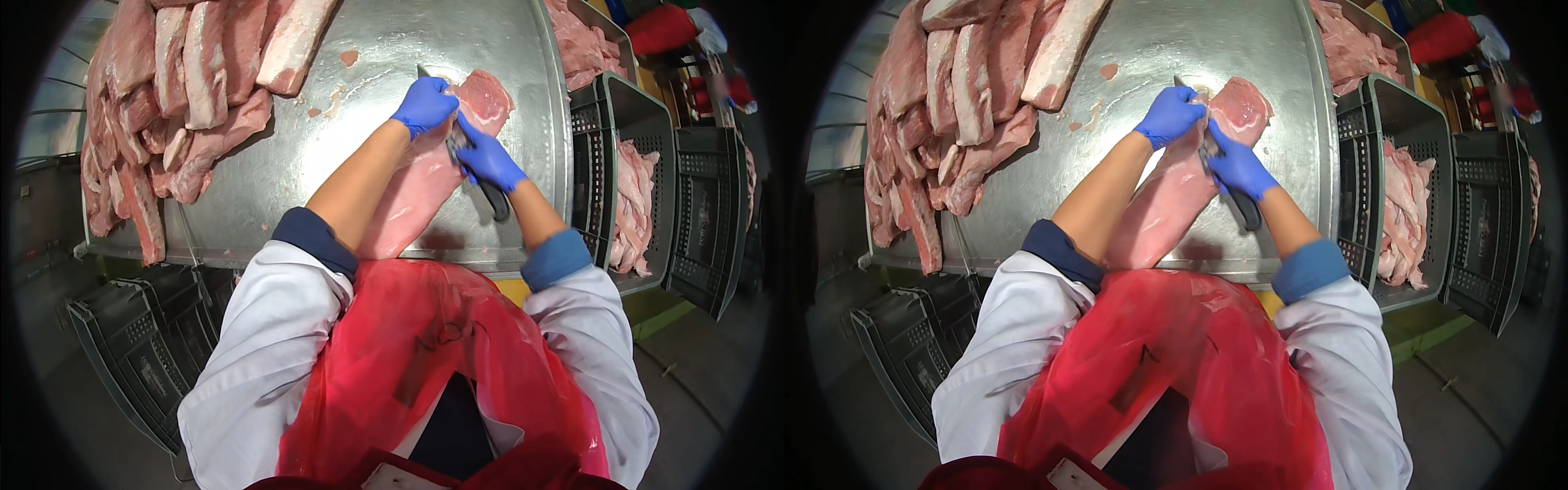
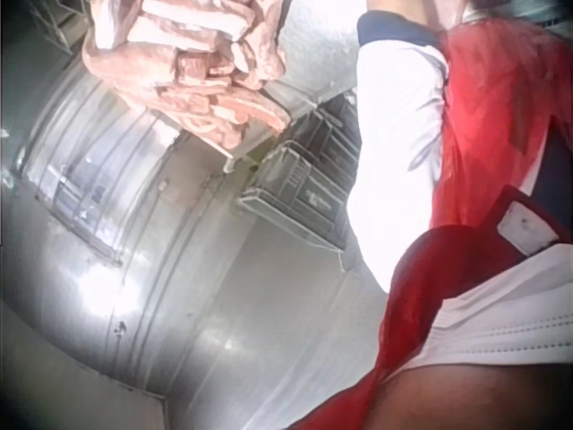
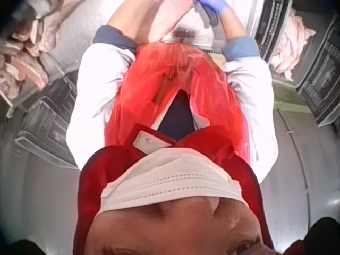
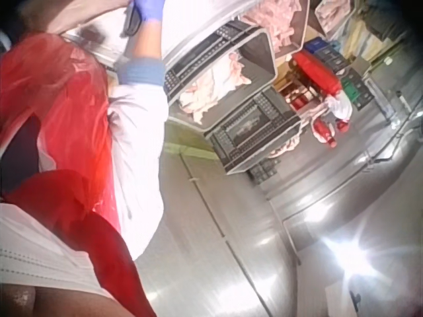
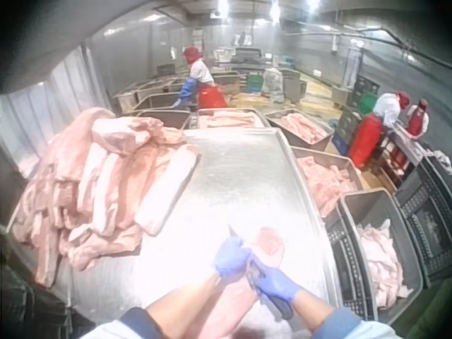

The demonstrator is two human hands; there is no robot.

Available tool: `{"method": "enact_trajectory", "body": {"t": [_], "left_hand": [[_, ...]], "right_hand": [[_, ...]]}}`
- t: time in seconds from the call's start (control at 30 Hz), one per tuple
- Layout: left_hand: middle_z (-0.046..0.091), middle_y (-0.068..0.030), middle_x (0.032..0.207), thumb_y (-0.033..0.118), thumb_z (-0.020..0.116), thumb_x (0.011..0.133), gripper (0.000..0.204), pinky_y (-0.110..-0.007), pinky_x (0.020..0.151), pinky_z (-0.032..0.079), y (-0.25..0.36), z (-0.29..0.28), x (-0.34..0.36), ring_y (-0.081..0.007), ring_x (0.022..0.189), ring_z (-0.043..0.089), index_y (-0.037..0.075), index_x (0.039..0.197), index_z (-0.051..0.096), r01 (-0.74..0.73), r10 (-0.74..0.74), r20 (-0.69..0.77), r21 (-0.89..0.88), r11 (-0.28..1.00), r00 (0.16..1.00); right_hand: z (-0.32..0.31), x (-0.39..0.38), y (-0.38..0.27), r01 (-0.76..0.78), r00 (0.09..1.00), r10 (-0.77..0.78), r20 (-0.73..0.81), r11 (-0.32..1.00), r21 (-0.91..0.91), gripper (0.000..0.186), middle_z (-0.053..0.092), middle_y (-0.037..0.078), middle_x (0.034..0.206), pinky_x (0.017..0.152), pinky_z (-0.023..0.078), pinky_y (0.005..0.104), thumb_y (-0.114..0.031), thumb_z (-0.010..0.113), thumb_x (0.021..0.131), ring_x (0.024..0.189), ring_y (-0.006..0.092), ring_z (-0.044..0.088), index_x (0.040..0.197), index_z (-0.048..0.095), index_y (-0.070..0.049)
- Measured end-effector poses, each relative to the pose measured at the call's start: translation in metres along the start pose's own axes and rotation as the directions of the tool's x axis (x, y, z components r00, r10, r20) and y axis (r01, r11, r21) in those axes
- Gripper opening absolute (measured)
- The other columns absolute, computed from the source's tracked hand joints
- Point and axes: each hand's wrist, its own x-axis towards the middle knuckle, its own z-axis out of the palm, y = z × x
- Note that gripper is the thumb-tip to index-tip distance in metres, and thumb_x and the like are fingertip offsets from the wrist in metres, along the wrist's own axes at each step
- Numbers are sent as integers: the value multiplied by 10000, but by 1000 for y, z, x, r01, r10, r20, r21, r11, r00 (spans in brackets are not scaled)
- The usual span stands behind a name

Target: The person uses a knife to trim fat and cut large pieces of raw meat on a stainless steel table. They repeatedly pick up meat, trim it, and place the trimmed portions into a nearby bin while wearing blue gloves and a red apron.

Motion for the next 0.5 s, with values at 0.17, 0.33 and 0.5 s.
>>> {"method": "enact_trajectory", "body": {"t": [0.17,0.33,0.5], "left_hand": [[619,-41,745,173,677,828,183,-310,651,467,13,-25,-19,-101,717,545,-10,824,675,3,-3,3,-126,992,1000],[683,-121,741,187,678,796,233,-348,671,512,22,-19,-22,-171,703,619,-31,867,721,-111,110,-16,-104,988,994],[615,-15,755,187,684,839,181,-278,630,441,35,-59,-52,-91,704,532,6,849,681,-63,56,-49,-164,984,997]], "right_hand": [[9,-78,-16,-133,977,125,172,990,36,758,695,218,909,752,557,362,-147,555,915,756,259,703,1605,262,-258],[30,-25,-11,86,996,-86,1,996,-30,774,680,228,858,727,548,365,-144,564,918,702,253,676,1610,238,-258],[55,-113,-9,-56,980,54,189,998,4,785,666,227,757,691,549,384,-128,550,909,633,268,674,1610,234,-287]]}}
